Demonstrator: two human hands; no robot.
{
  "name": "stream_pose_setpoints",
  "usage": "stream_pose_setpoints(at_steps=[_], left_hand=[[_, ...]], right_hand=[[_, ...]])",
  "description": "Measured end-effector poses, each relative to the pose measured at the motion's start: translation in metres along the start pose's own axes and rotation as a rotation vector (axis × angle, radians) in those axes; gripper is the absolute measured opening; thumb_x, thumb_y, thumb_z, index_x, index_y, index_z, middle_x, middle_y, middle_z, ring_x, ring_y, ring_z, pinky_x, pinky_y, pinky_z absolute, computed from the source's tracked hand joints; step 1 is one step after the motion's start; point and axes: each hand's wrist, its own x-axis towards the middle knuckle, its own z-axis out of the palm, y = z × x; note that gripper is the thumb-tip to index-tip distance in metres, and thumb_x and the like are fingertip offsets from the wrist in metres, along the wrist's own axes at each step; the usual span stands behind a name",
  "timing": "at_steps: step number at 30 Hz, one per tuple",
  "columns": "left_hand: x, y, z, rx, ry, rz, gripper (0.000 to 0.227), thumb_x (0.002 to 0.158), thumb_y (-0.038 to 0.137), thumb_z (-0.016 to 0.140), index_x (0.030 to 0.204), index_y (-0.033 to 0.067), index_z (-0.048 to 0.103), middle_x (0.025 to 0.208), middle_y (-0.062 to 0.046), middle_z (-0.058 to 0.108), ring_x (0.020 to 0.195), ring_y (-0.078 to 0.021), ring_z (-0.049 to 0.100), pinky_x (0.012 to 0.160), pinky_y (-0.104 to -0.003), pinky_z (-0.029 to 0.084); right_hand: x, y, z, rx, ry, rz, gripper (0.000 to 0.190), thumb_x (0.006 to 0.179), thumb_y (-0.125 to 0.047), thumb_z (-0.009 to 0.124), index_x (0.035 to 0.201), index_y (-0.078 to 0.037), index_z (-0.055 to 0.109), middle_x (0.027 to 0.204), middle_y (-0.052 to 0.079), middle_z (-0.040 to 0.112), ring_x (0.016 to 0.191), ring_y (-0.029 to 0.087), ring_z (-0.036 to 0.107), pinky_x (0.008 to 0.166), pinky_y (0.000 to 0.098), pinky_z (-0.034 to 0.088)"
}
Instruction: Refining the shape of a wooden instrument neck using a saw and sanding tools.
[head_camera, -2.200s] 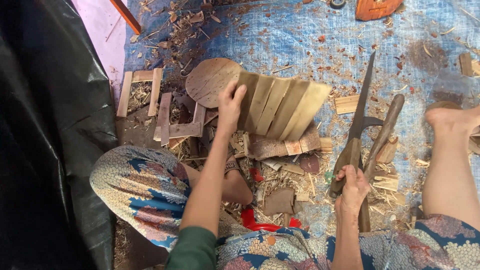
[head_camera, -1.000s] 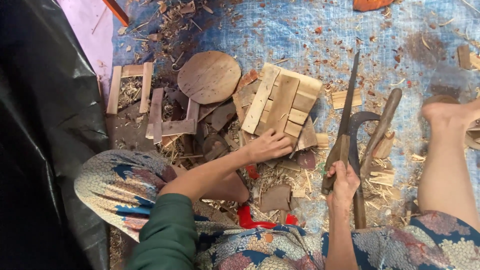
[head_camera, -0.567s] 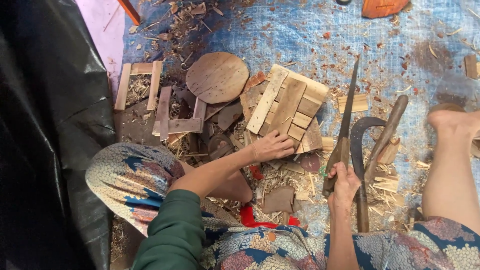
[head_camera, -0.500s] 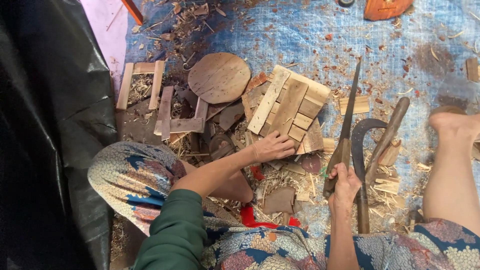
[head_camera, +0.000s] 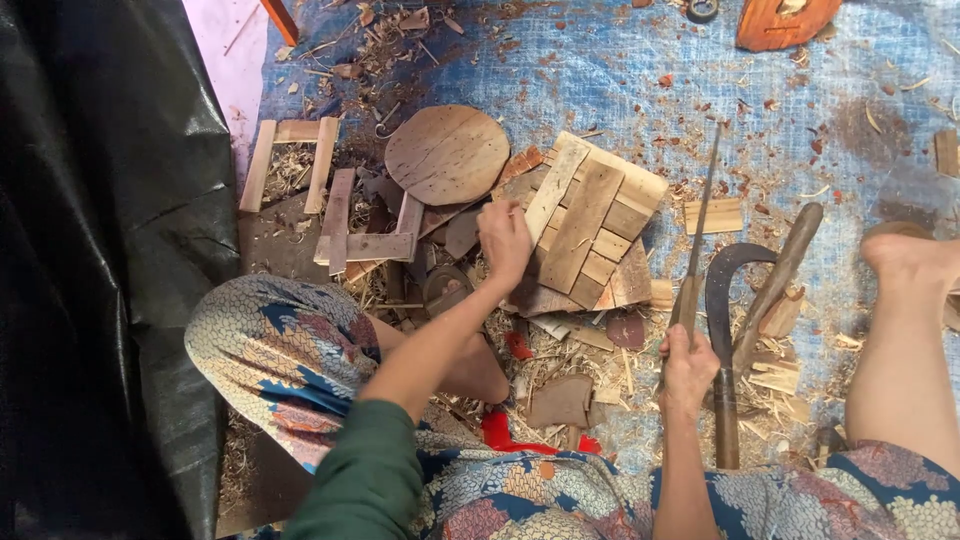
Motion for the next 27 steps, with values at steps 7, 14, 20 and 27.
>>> stream_pose_setpoints(at_steps=[7, 14, 20, 27], left_hand=[[-0.064, 0.029, -0.005, -0.074, -0.075, -0.068, 0.009, 0.088, 0.016, 0.066, 0.097, 0.0120, 0.068, 0.079, -0.013, 0.061, 0.082, -0.0377, 0.062, 0.077, -0.048, 0.049], [-0.088, 0.041, -0.002, 0.199, -0.430, 0.136, 0.089, 0.068, 0.025, 0.088, 0.143, 0.0049, 0.045, 0.112, -0.017, 0.049, 0.103, -0.0422, 0.053, 0.078, -0.051, 0.052], [-0.091, 0.019, 0.014, 0.183, -0.346, 0.193, 0.085, 0.059, 0.015, 0.086, 0.135, 0.0008, 0.051, 0.102, -0.019, 0.048, 0.096, -0.0422, 0.053, 0.079, -0.049, 0.053], [-0.082, 0.038, -0.017, 0.158, -0.269, 0.148, 0.079, 0.060, 0.015, 0.079, 0.135, 0.0084, 0.054, 0.104, -0.015, 0.049, 0.097, -0.0388, 0.053, 0.082, -0.048, 0.047]], right_hand=[[0.016, 0.027, 0.012, -0.245, -0.045, -0.084, 0.037, 0.106, -0.029, 0.068, 0.071, -0.014, 0.067, 0.054, 0.002, 0.055, 0.049, 0.015, 0.048, 0.052, 0.0268, 0.038], [0.018, 0.041, 0.029, -0.435, -0.086, 0.011, 0.035, 0.100, -0.034, 0.067, 0.072, -0.013, 0.067, 0.058, 0.010, 0.060, 0.060, 0.028, 0.058, 0.062, 0.0363, 0.045], [0.036, 0.081, 0.026, -0.592, -0.050, 0.027, 0.036, 0.095, -0.043, 0.068, 0.075, -0.013, 0.069, 0.065, 0.010, 0.066, 0.078, 0.036, 0.068, 0.075, 0.0446, 0.052], [0.037, 0.116, 0.036, -0.705, -0.102, 0.041, 0.039, 0.093, -0.043, 0.070, 0.086, -0.005, 0.068, 0.081, 0.023, 0.069, 0.094, 0.048, 0.066, 0.084, 0.0549, 0.050]])
